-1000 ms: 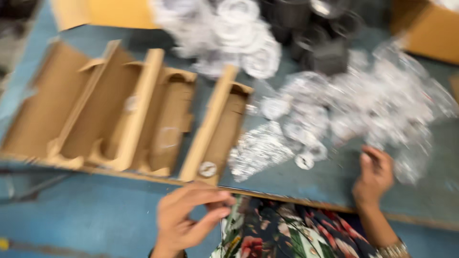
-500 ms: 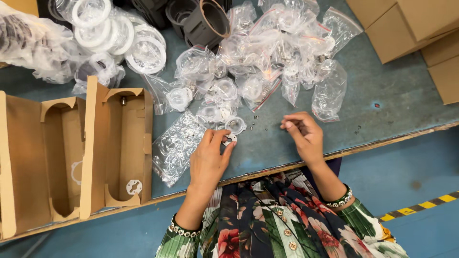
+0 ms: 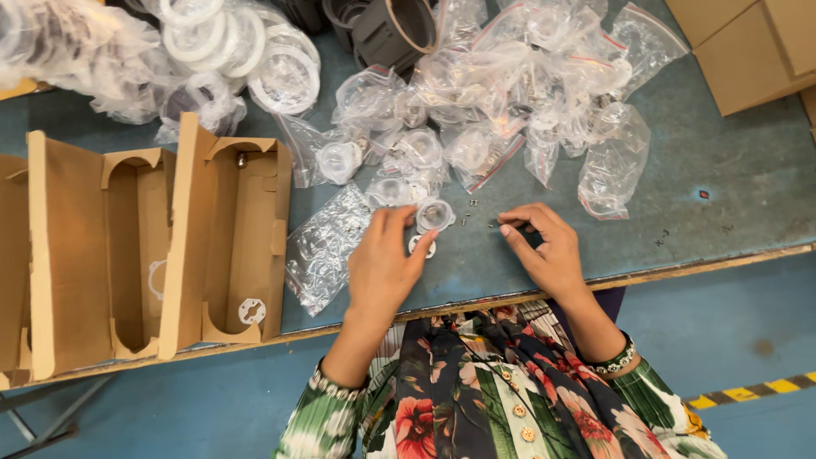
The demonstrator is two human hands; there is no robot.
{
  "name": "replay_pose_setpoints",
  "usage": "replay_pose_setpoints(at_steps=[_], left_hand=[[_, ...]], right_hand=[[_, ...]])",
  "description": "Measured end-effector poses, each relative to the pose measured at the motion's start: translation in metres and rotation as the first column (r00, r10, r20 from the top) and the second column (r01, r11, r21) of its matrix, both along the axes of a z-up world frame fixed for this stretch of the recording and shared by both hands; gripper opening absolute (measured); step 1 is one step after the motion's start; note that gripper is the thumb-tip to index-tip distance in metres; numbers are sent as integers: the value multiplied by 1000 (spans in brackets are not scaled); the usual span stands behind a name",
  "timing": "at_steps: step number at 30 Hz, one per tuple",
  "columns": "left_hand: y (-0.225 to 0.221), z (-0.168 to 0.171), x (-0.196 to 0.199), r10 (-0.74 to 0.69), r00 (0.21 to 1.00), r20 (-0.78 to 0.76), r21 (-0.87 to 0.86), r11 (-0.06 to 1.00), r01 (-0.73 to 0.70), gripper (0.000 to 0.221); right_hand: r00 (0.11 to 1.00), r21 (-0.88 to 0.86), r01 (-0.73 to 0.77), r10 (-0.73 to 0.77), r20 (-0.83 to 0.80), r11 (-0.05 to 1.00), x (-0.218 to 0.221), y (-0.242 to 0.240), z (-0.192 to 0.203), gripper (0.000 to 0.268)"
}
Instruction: The person opens plastic bags containing small metal parts, sorts the components, and places the items into individual compartments of cardboard boxes on an assembly station.
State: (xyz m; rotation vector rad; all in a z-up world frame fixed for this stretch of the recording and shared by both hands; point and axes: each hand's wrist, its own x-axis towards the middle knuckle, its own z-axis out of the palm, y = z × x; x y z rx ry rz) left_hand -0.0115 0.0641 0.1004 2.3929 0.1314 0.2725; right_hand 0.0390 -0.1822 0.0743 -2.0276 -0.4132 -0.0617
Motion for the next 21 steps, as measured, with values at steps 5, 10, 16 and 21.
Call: replay_pose_setpoints(at_steps=[5,10,16,21], left_hand=[[-12,-16,26,-18,1000,-10,80,997,18,37],[-5,8,10,-64,989,130,-30,997,68,24],[79,75,-93,189,861,471,-514,853,94,24],[169,83,-156,558,775,298,-913,404,60,31]], right_hand=[[999,-46,29,-27,39,999,0,-2,-6,13],[998,-66,29,-25,61,997,-3,-5,-14,13],[1000,-47,-13,14,17,999,-3,-11,-27,11],[998,-99,-1,6,54,995,4,-19,-41,11]])
